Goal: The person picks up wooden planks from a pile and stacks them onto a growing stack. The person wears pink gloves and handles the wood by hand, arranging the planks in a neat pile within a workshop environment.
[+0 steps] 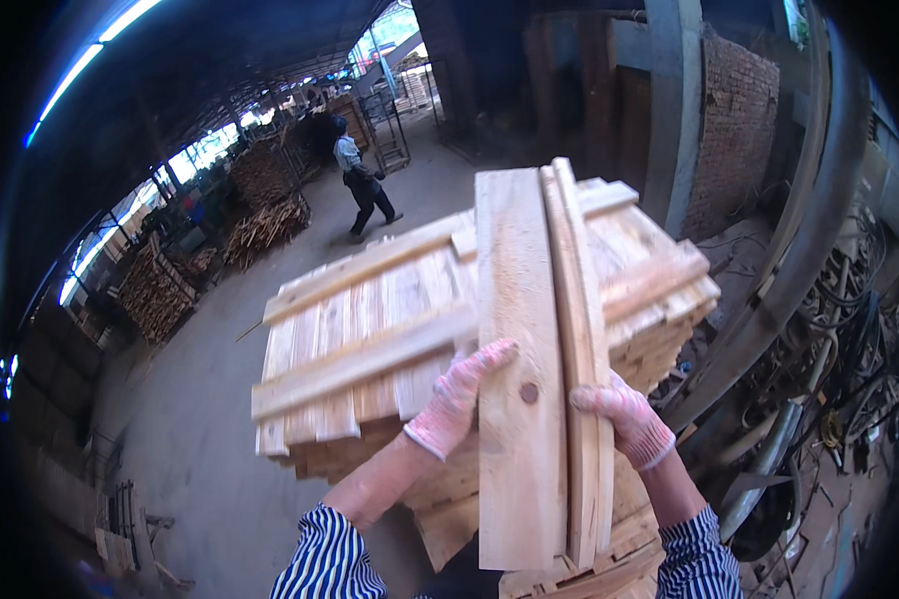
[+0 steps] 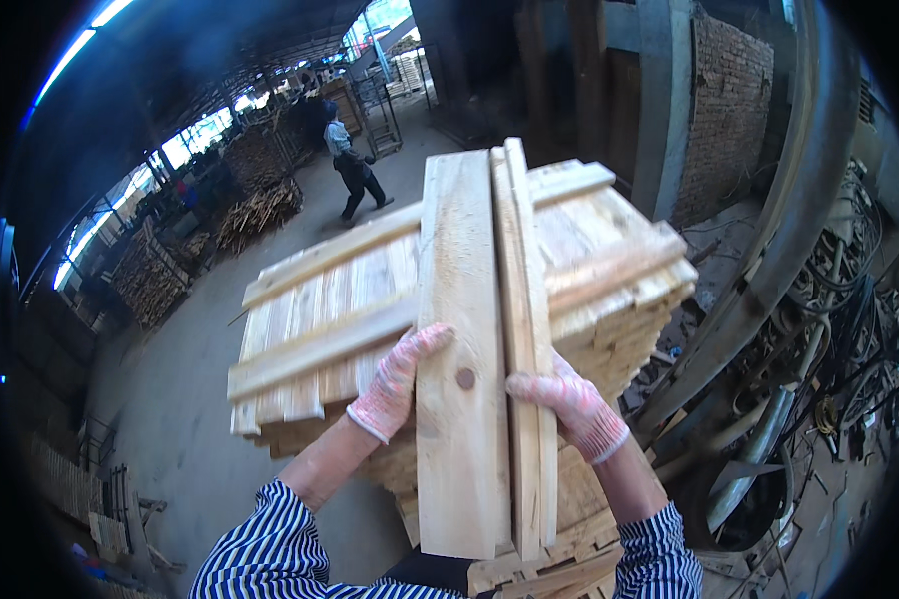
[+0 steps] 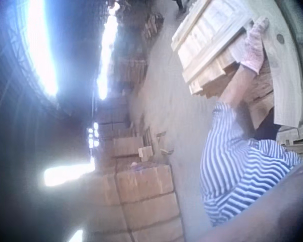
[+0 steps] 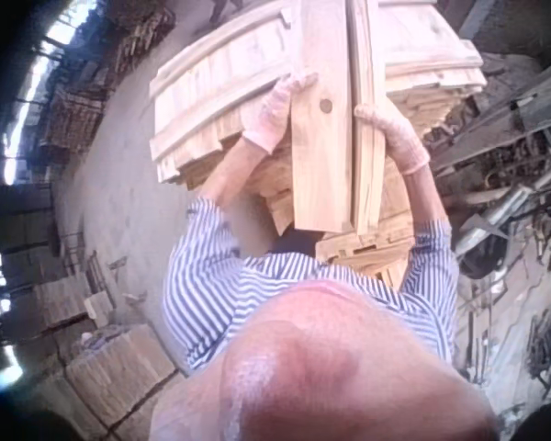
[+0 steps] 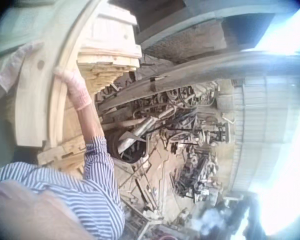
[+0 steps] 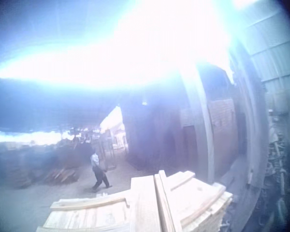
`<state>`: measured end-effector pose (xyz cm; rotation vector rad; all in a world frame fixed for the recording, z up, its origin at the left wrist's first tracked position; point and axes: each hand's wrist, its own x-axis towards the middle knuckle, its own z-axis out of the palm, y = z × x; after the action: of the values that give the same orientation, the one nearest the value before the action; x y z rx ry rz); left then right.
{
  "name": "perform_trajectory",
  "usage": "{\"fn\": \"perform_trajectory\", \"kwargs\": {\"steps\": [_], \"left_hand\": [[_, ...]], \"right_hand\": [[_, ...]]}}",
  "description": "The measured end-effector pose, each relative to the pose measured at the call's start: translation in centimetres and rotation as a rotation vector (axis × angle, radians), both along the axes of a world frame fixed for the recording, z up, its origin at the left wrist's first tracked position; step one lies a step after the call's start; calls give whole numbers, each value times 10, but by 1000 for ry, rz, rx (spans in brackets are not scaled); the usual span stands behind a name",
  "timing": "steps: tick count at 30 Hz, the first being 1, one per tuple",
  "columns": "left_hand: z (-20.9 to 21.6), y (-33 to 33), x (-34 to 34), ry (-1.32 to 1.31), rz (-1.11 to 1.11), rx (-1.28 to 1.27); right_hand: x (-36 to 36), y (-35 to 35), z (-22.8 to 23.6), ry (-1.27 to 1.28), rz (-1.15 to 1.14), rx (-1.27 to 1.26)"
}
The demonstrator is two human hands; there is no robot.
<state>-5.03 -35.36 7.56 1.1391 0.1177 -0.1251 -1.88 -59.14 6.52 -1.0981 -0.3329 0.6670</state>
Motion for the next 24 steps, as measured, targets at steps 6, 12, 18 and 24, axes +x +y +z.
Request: {"fn": "perform_trajectory", "kwargs": {"steps": [6, 12, 18, 24], "left_hand": [[52, 42, 127, 117, 155, -40], [27, 52, 248, 282, 198, -223], [22, 52, 253, 388, 176, -205], [28, 66, 248, 395, 213, -151]], "right_hand": [[152, 62, 55, 151, 40, -123], [282, 82, 48, 18, 53, -532], [293, 69, 1, -198, -100, -717], [290, 75, 11, -250, -69, -768]]}}
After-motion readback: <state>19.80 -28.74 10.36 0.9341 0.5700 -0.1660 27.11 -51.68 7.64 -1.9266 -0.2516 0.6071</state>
